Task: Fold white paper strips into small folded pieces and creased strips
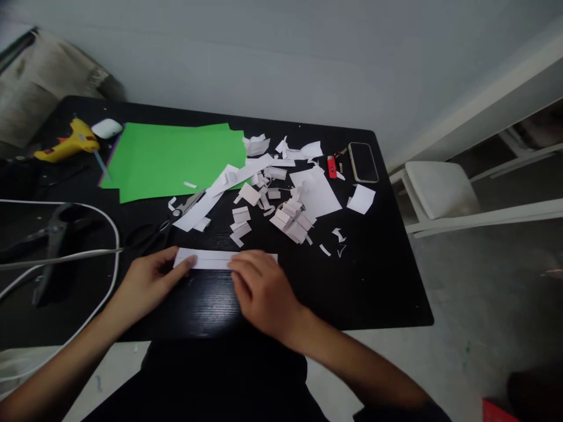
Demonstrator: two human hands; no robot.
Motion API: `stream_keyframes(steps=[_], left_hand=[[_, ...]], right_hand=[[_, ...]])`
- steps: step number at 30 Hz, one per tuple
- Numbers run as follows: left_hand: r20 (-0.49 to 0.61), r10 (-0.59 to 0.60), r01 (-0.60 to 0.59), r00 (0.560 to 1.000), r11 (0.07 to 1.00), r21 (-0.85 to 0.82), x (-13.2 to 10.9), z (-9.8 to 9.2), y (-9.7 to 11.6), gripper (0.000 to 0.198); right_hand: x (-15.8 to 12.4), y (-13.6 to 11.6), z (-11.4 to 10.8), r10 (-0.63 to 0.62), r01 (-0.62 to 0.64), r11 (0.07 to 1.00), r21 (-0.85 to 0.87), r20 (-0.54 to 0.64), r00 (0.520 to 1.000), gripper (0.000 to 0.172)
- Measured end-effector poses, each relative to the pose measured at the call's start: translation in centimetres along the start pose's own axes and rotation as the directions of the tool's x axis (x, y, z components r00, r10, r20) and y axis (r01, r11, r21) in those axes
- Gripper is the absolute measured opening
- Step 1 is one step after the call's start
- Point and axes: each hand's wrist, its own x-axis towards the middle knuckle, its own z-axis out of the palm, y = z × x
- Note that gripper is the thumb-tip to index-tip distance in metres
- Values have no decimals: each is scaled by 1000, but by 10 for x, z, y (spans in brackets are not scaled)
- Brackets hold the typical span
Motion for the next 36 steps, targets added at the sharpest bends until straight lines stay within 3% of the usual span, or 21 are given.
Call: stream_keyframes(steps=[4, 7, 9, 12, 15, 19, 30, 36], left_hand=[[-15, -7, 11, 1000, 965, 263, -2, -3, 2, 33], [-115, 28, 20, 993, 919, 394, -10, -6, 2, 46], [-151, 176, -81, 973, 868, 491, -18, -2, 1, 42], [8, 484, -405, 875, 721, 563, -33, 15, 0, 29], [160, 571, -547, 805, 612, 570, -43, 38, -3, 43], [197, 579, -565, 791, 569, 598, -48, 54, -9, 51], [164, 557, -540, 814, 622, 567, -51, 54, -10, 50], [168, 548, -529, 820, 611, 589, -52, 56, -11, 51]], right_hand=[[-28, -10, 32, -31, 54, 984, -170, 134, 991, 41], [-38, -8, 42, -16, 64, 966, -252, 187, 982, 46], [-41, -5, 44, -34, 93, 952, -292, 203, 979, 47], [-42, -2, 44, -57, 129, 934, -334, 217, 975, 48], [-42, 1, 42, -64, 142, 929, -342, 228, 971, 49], [-39, 4, 39, -82, 166, 934, -317, 262, 961, 50], [-54, 1, 29, 24, 61, 907, -417, 194, 981, 50], [-49, -15, 43, 61, -40, 933, -357, 49, 997, 45]])
